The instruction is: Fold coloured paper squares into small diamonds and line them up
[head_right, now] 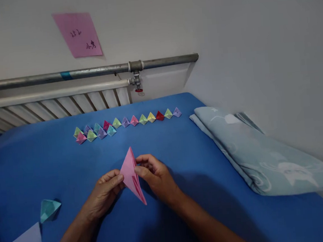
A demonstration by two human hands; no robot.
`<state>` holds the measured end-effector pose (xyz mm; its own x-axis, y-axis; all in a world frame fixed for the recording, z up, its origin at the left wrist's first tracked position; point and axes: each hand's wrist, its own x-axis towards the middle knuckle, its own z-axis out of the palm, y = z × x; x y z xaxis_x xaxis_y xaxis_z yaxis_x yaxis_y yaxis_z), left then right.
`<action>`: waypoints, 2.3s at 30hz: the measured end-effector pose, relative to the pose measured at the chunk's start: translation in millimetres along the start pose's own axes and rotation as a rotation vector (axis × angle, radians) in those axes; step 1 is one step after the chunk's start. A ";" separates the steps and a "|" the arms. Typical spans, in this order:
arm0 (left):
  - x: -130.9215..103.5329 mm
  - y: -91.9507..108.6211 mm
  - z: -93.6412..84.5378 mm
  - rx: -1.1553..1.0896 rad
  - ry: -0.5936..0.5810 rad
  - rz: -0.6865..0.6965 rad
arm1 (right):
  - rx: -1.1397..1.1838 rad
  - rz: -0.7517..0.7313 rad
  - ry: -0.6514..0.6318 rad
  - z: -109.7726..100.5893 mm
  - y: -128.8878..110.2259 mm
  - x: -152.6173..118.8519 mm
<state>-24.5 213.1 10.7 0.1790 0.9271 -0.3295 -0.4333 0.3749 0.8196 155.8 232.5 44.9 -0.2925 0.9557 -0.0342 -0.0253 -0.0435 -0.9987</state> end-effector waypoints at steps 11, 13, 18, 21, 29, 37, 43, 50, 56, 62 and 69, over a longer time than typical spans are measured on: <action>-5.6 0.7 0.5 -0.001 -0.044 -0.012 | 0.057 0.006 -0.049 1.9 1.9 -2.0; -6.7 1.4 1.1 0.002 -0.040 -0.009 | 0.079 0.026 -0.058 2.4 2.1 -2.6; -7.5 0.6 0.2 -0.020 -0.039 -0.016 | 0.110 0.080 -0.074 2.0 3.5 -3.3; -7.1 -0.3 -0.5 -0.030 -0.051 -0.019 | 0.102 0.096 -0.069 1.8 3.0 -3.8; -8.7 1.0 -1.5 0.121 -0.049 -0.008 | 0.078 0.058 -0.099 -0.6 1.3 -4.3; -11.2 1.5 -4.1 0.216 -0.122 -0.043 | 0.222 0.266 -0.256 -0.6 11.1 -0.6; -8.8 -0.9 1.8 0.176 -0.002 0.002 | 0.152 0.274 -0.082 12.5 19.5 -1.5; -11.4 -9.1 7.9 0.205 0.084 0.168 | -0.283 0.012 0.136 16.5 29.8 -1.1; -17.5 -12.2 15.5 0.348 0.051 0.239 | -0.552 -0.266 0.170 16.5 29.6 0.5; -23.0 -18.6 18.4 0.852 0.154 0.571 | -0.588 -0.351 0.174 22.2 29.3 -0.4; -24.0 -26.5 16.8 1.165 0.266 0.768 | -0.606 -0.389 0.119 29.5 26.4 -5.8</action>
<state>-2.5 180.9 4.7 0.0104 0.9176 0.3973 0.6420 -0.3107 0.7009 128.6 217.2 19.8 -0.2631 0.8960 0.3578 0.4380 0.4414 -0.7832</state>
